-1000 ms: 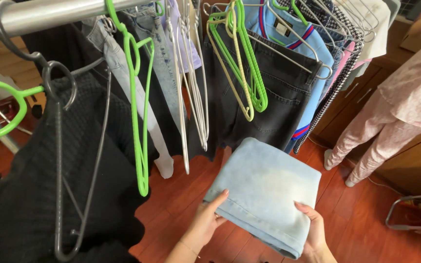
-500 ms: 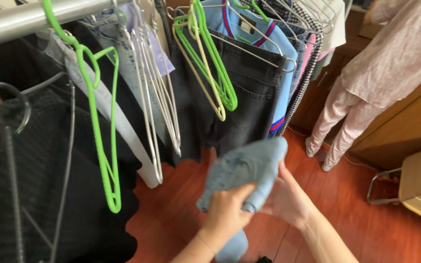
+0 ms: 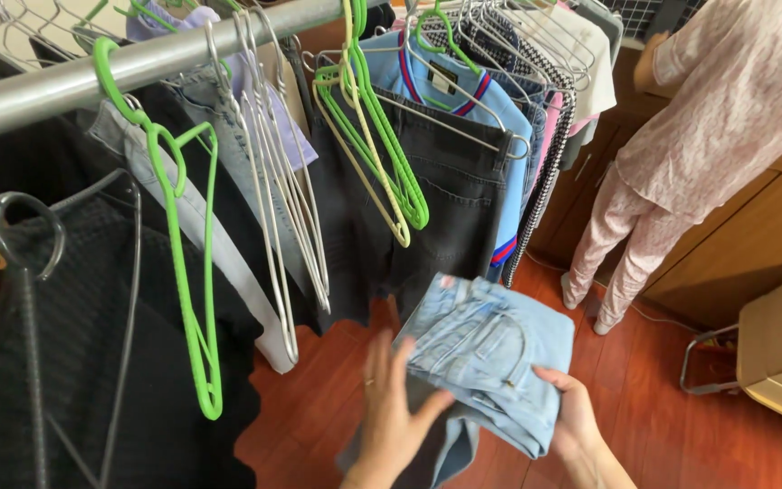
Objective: The person unpacks folded jeans and a white shirt from plastic bags, then hangs each item on a hanger and places them on a clothing rack. Cardboard boxes are closed and stacked during the process.
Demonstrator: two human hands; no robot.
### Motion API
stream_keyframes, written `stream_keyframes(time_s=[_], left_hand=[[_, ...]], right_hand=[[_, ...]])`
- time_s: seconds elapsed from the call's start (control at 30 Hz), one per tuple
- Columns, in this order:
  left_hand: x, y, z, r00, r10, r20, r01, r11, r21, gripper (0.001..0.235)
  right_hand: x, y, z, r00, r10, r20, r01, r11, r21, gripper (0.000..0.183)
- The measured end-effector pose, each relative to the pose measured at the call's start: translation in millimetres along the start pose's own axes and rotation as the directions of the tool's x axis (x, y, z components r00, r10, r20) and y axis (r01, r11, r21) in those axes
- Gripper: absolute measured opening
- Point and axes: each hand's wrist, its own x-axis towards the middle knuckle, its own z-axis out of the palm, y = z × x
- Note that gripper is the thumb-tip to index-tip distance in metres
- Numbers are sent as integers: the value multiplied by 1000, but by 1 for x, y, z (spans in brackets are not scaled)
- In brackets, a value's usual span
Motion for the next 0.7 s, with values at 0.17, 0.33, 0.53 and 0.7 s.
stream_keyframes(time_s=[0.17, 0.33, 0.53, 0.7], left_hand=[[2, -1, 23, 833, -476, 282, 497, 420, -759, 92], [29, 14, 17, 797, -570, 202, 506, 446, -738, 58], [50, 33, 2, 902, -429, -54, 337, 775, -535, 27], [48, 48, 18, 980, -154, -123, 106, 937, -331, 26]], right_hand=[[8, 0, -11, 994, -44, 102, 35, 996, 86, 52], [-36, 9, 24, 993, -22, 117, 11, 996, 93, 55], [-7, 27, -3, 980, 59, 188, -45, 996, -75, 41], [-77, 13, 36, 939, -92, 331, 166, 965, -202, 82]])
